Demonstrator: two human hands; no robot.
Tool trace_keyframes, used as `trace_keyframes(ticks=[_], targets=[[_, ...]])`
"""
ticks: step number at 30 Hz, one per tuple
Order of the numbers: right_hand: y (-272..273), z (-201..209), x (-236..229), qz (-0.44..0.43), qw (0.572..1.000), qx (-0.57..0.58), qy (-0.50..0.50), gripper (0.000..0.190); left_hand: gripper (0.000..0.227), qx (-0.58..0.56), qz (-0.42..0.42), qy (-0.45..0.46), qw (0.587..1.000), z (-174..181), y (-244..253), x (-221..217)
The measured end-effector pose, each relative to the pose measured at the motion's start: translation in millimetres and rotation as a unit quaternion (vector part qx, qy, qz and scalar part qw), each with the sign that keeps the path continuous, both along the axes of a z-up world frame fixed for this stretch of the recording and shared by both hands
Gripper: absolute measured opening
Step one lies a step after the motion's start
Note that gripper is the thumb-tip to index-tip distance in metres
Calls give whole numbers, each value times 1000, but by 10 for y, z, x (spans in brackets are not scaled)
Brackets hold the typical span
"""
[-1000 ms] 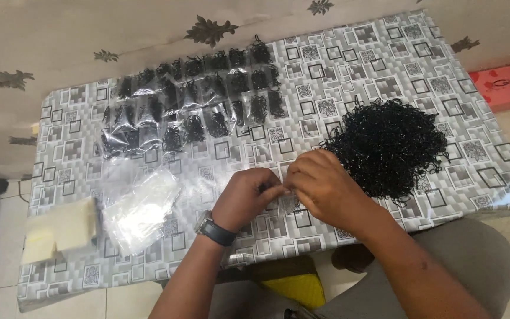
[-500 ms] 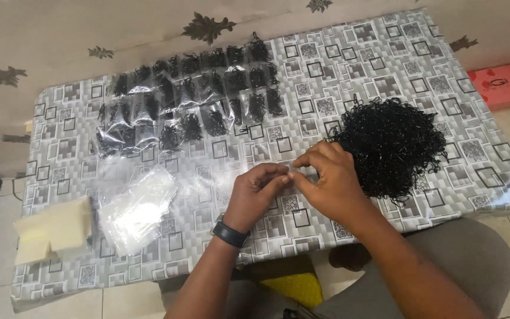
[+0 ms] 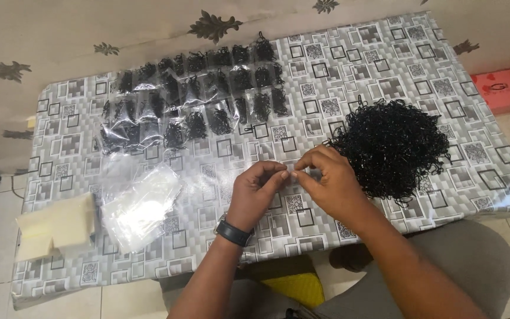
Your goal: The person picks up several small black components from a pile on the table and places them into a small plastic bag, then repeats this for a second bag and places the bags into a row on the table.
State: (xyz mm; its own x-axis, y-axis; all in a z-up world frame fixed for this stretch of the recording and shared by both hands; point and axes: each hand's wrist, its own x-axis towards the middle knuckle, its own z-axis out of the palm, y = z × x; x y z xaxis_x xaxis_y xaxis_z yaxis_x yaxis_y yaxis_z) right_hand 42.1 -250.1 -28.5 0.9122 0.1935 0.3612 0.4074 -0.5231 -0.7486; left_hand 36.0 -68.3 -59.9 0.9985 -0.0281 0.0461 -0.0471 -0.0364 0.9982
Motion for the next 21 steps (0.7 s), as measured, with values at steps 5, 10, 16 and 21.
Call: trace_keyframes(ticks=[5,10,16,21], targets=[[8,-70,10,1,999,35,37,2,19,-23,14,10,1000,-31,-17,-7],[52,8,-38,-26,997,42,54,8,9,-33,27,18,999,39,-35,-8],[49,-60,-35,-25,999,16,31,9,13,-9,12,3,1000,5,-54,-11],[43,-76,-31,-35,999,15,32,3,13,25,13,-17,999,71,-7,-4]])
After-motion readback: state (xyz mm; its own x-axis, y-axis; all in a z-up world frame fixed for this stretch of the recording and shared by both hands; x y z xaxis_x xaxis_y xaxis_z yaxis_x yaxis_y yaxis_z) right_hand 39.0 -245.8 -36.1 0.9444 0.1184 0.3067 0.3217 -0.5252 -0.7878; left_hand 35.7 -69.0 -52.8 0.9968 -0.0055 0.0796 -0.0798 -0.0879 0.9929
